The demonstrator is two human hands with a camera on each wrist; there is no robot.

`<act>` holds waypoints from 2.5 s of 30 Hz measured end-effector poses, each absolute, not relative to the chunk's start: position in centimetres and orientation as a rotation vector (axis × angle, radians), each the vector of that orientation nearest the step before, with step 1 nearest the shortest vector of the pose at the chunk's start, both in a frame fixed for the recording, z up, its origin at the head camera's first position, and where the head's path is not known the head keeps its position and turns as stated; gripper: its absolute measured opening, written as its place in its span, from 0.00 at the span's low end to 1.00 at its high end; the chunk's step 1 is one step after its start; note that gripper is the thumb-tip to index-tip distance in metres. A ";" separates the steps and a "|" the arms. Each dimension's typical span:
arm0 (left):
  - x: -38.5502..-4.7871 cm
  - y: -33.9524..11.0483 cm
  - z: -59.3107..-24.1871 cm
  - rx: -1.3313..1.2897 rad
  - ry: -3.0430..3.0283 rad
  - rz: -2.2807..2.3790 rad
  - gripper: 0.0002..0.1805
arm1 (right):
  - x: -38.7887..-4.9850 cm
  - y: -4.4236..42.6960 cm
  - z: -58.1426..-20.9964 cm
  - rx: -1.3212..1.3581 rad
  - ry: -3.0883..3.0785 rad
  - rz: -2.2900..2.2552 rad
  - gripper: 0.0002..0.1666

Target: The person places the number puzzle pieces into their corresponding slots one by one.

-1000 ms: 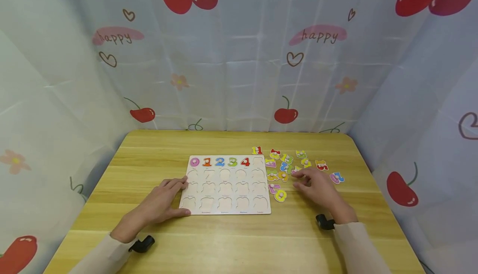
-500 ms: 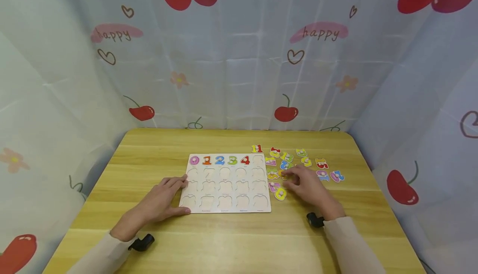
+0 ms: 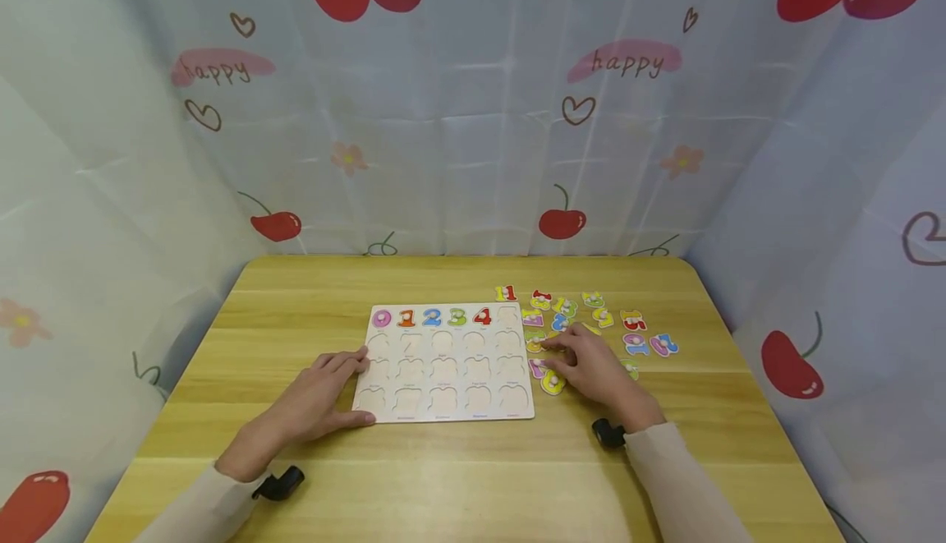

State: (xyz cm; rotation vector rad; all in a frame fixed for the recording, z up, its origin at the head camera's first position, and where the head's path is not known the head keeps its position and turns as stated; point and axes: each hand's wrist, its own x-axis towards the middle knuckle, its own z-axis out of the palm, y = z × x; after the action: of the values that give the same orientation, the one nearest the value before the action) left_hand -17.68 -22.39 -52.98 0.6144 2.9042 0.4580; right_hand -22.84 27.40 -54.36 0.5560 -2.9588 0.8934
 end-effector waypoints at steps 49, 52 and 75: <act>-17.4 -22.6 -52.7 0.615 2.903 0.512 0.49 | -28.0 34.1 -52.9 0.175 -2.968 0.720 0.10; -17.4 -22.6 -52.9 0.616 2.908 0.504 0.49 | -27.9 34.0 -52.9 0.153 -2.964 0.737 0.09; -17.2 -22.6 -52.6 0.619 2.923 0.483 0.49 | -28.0 28.8 -51.9 0.212 -2.743 1.037 0.07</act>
State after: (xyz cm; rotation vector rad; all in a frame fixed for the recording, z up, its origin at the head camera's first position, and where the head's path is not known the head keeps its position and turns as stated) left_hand -17.19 -22.65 -52.60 0.6186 2.9232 0.4830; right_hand -28.04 28.78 -51.94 0.2120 -2.7433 1.0369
